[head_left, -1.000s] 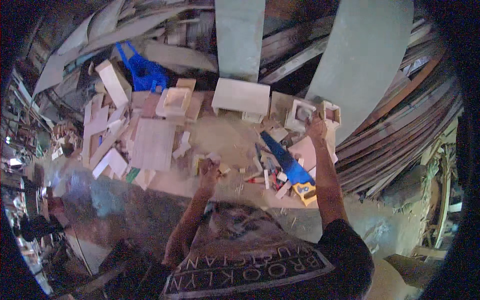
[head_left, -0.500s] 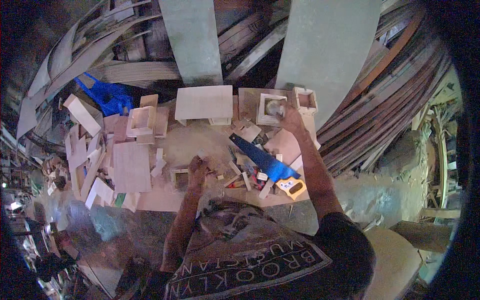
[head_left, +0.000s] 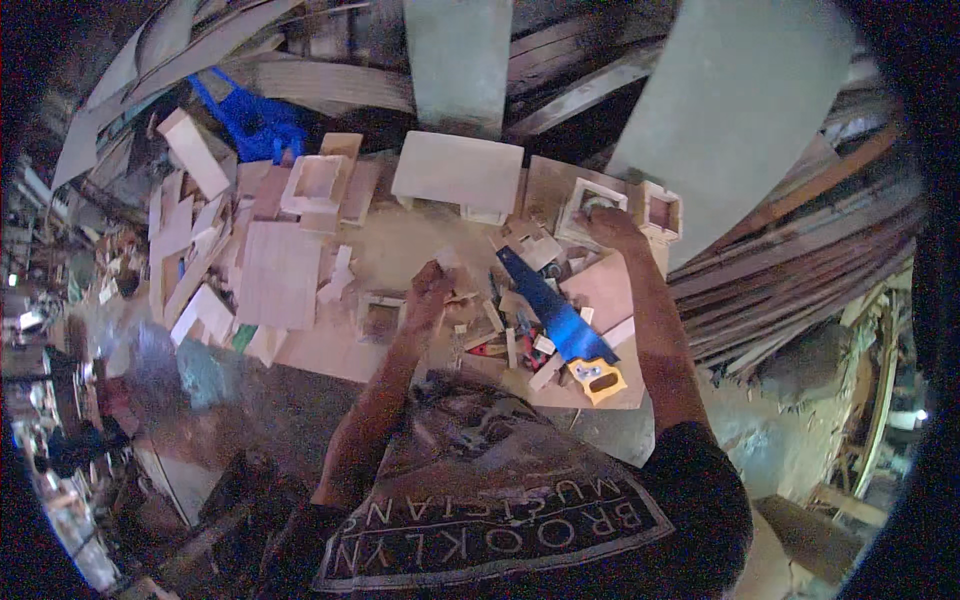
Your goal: Manually assembling and checking the fit of small wooden frame components on a workbench.
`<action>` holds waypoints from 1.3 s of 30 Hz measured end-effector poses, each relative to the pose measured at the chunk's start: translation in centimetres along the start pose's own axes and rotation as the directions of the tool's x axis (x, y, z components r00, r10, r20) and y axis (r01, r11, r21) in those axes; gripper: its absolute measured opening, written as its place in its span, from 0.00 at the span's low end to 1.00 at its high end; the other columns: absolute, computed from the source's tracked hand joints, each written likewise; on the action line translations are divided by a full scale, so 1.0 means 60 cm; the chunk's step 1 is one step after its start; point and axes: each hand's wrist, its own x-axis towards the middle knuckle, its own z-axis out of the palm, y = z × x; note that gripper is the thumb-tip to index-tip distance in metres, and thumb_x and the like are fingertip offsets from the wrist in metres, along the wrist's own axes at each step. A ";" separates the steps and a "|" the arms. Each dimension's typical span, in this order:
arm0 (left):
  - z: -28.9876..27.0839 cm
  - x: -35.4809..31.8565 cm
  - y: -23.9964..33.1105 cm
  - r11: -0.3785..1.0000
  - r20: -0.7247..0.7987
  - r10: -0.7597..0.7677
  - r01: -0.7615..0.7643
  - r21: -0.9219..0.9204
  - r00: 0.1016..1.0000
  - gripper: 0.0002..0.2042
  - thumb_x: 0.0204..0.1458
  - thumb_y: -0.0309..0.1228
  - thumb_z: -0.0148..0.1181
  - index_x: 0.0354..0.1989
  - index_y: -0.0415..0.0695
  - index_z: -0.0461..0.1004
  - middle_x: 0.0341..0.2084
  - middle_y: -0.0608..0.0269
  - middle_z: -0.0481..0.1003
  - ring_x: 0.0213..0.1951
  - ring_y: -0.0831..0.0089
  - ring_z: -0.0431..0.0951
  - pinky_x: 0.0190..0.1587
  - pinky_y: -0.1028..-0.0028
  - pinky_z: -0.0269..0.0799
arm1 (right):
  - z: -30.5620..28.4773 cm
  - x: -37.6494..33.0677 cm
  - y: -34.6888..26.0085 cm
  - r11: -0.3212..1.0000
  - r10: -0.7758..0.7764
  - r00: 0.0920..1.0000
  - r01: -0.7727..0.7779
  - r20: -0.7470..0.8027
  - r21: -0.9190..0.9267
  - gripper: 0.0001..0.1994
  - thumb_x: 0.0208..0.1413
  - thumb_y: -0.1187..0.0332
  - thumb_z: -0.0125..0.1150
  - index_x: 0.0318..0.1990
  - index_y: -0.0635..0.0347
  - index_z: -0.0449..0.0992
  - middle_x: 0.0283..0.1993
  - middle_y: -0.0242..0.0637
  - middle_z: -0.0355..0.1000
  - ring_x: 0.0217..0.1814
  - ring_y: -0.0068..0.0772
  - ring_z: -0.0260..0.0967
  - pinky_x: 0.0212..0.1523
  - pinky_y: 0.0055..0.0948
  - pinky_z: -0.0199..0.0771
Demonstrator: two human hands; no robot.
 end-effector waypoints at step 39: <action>-0.067 -0.145 0.044 0.684 0.406 0.444 -0.595 0.422 0.799 0.25 0.53 0.24 0.46 0.62 0.48 0.53 0.32 0.66 0.71 0.30 0.79 0.69 0.32 0.79 0.67 | 0.043 -0.255 -0.410 0.718 -0.277 0.837 0.507 -0.472 0.477 0.22 0.42 0.83 0.46 0.49 0.59 0.66 0.42 0.46 0.67 0.45 0.49 0.65 0.47 0.39 0.66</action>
